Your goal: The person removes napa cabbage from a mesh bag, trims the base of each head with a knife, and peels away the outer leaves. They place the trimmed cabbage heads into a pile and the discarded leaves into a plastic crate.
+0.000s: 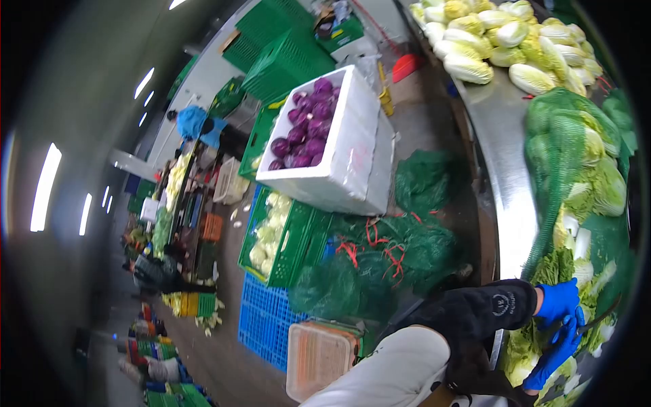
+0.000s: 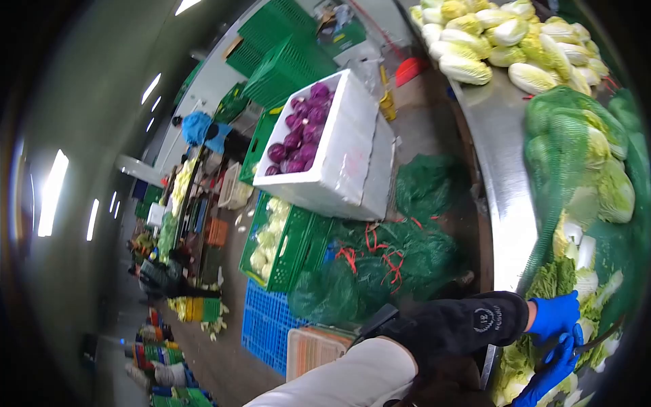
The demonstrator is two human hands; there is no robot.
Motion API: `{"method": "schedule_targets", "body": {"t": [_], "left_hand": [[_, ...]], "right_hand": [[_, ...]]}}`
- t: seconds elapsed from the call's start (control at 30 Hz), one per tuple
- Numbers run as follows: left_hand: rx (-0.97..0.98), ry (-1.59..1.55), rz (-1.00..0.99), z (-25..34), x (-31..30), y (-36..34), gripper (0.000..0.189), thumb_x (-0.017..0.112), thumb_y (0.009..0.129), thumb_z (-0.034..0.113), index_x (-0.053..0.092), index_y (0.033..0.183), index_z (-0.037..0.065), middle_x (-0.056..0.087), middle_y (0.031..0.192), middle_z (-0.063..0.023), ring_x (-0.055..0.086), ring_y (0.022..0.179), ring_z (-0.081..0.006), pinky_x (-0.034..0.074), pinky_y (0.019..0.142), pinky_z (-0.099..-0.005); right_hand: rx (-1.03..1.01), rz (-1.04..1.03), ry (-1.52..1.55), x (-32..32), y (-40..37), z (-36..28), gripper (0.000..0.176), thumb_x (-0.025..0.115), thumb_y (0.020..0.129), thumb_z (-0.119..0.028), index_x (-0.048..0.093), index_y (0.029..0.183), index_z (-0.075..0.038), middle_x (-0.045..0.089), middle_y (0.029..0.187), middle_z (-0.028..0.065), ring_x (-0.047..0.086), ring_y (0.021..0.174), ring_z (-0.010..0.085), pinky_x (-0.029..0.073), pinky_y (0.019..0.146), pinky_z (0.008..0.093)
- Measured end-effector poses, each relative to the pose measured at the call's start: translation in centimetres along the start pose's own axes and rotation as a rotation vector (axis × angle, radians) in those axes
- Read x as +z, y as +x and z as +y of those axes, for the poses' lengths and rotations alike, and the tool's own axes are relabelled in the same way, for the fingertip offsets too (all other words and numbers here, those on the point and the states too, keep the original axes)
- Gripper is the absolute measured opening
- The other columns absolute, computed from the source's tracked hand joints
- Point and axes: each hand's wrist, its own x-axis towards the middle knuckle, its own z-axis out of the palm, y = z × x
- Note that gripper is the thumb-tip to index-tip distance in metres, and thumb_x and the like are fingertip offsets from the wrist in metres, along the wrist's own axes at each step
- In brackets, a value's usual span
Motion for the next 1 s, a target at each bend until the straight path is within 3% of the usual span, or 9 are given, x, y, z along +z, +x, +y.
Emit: {"method": "schedule_targets", "body": {"t": [0.1, 0.2, 0.43, 0.6, 0.67, 0.7, 0.77, 0.83, 1.0], "left_hand": [[0.077, -0.118, 0.355, 0.6, -0.4, -1.4, 0.036, 0.078, 0.053, 0.033, 0.07, 0.083, 0.015, 0.062, 0.072, -0.0015, 0.059, 0.073, -0.0216, 0.039, 0.076, -0.0452], [-0.15, -1.35, 0.394, 2.0, -2.3, -2.0, 0.019, 0.058, 0.08, 0.018, 0.068, 0.067, 0.008, 0.06, 0.061, -0.0092, 0.054, 0.053, -0.0184, 0.04, 0.053, -0.03], [0.049, -0.489, 0.601, 0.3, 2.2, -0.2, 0.019, 0.058, 0.075, 0.02, 0.058, 0.057, 0.017, 0.055, 0.059, -0.0078, 0.051, 0.056, -0.0252, 0.038, 0.064, -0.038], [0.028, -0.34, 0.412, 0.1, 2.3, -0.1, 0.014, 0.059, 0.072, 0.022, 0.058, 0.058, 0.023, 0.057, 0.066, -0.0076, 0.052, 0.066, -0.0305, 0.037, 0.074, -0.0451], [0.057, -0.221, 0.25, 0.6, -1.7, -1.4, 0.008, 0.06, 0.072, 0.021, 0.067, 0.075, 0.021, 0.058, 0.077, -0.0104, 0.053, 0.081, -0.0345, 0.036, 0.085, -0.0532], [0.055, -0.171, 0.207, -0.5, 2.0, -0.1, 0.039, 0.07, 0.063, 0.027, 0.065, 0.1, 0.012, 0.058, 0.091, -0.0149, 0.051, 0.095, -0.0366, 0.032, 0.094, -0.0562], [0.088, -0.126, -0.027, 0.4, -3.8, -1.2, 0.084, 0.08, 0.048, 0.033, 0.051, 0.122, 0.005, 0.055, 0.106, -0.0201, 0.049, 0.105, -0.0379, 0.027, 0.099, -0.0581], [0.101, -0.123, -0.067, -0.6, -2.0, -0.6, 0.111, 0.085, 0.035, 0.038, 0.041, 0.131, 0.004, 0.05, 0.117, -0.0228, 0.046, 0.111, -0.0385, 0.023, 0.102, -0.0581], [0.062, -0.081, -0.322, -0.1, -6.3, 1.2, 0.11, 0.085, 0.038, 0.036, 0.039, 0.133, 0.006, 0.053, 0.111, -0.0185, 0.05, 0.103, -0.0347, 0.033, 0.092, -0.0492]], "right_hand": [[0.063, -0.055, 0.0, -0.3, -0.2, 0.7, 0.024, 0.059, 0.088, -0.02, 0.061, 0.107, -0.005, 0.064, 0.101, 0.0031, 0.059, 0.092, 0.0108, 0.043, 0.079, 0.0248], [0.163, -0.016, -0.071, 0.6, -0.5, 0.2, 0.023, 0.061, 0.087, -0.021, 0.062, 0.102, -0.005, 0.065, 0.097, 0.003, 0.059, 0.089, 0.0106, 0.043, 0.078, 0.0243], [0.08, -0.017, -0.055, 1.1, -0.5, 0.6, 0.017, 0.06, 0.087, -0.02, 0.064, 0.095, -0.005, 0.063, 0.086, 0.0005, 0.056, 0.08, 0.0079, 0.042, 0.072, 0.0214], [0.041, 0.097, 0.009, 2.4, -1.7, -0.8, 0.016, 0.058, 0.089, -0.017, 0.064, 0.099, -0.005, 0.06, 0.082, -0.001, 0.051, 0.073, 0.0057, 0.037, 0.065, 0.0186], [0.104, 0.113, -0.013, 3.2, -2.8, -3.6, 0.024, 0.058, 0.087, -0.016, 0.062, 0.108, -0.006, 0.056, 0.081, -0.0024, 0.043, 0.055, 0.0024, 0.034, 0.048, 0.0185], [0.054, 0.15, 0.042, 2.4, -2.9, -2.5, 0.024, 0.056, 0.089, -0.017, 0.059, 0.11, -0.005, 0.055, 0.076, -0.0018, 0.033, 0.042, 0.0007, 0.023, 0.036, 0.019], [-0.01, 0.171, 0.07, 1.9, -4.0, -3.3, 0.026, 0.054, 0.091, -0.017, 0.055, 0.114, -0.005, 0.055, 0.075, 0.0007, 0.035, 0.038, 0.0026, 0.024, 0.034, 0.0192], [-0.001, 0.225, 0.075, 0.7, -5.0, -3.4, 0.027, 0.053, 0.091, -0.018, 0.052, 0.114, -0.004, 0.056, 0.075, 0.002, 0.036, 0.037, 0.0029, 0.024, 0.031, 0.0194], [-0.004, 0.398, 0.158, -1.4, -7.5, -2.6, 0.025, 0.053, 0.089, -0.015, 0.053, 0.111, -0.002, 0.056, 0.073, 0.0049, 0.036, 0.036, 0.0041, 0.026, 0.032, 0.0185]]}}
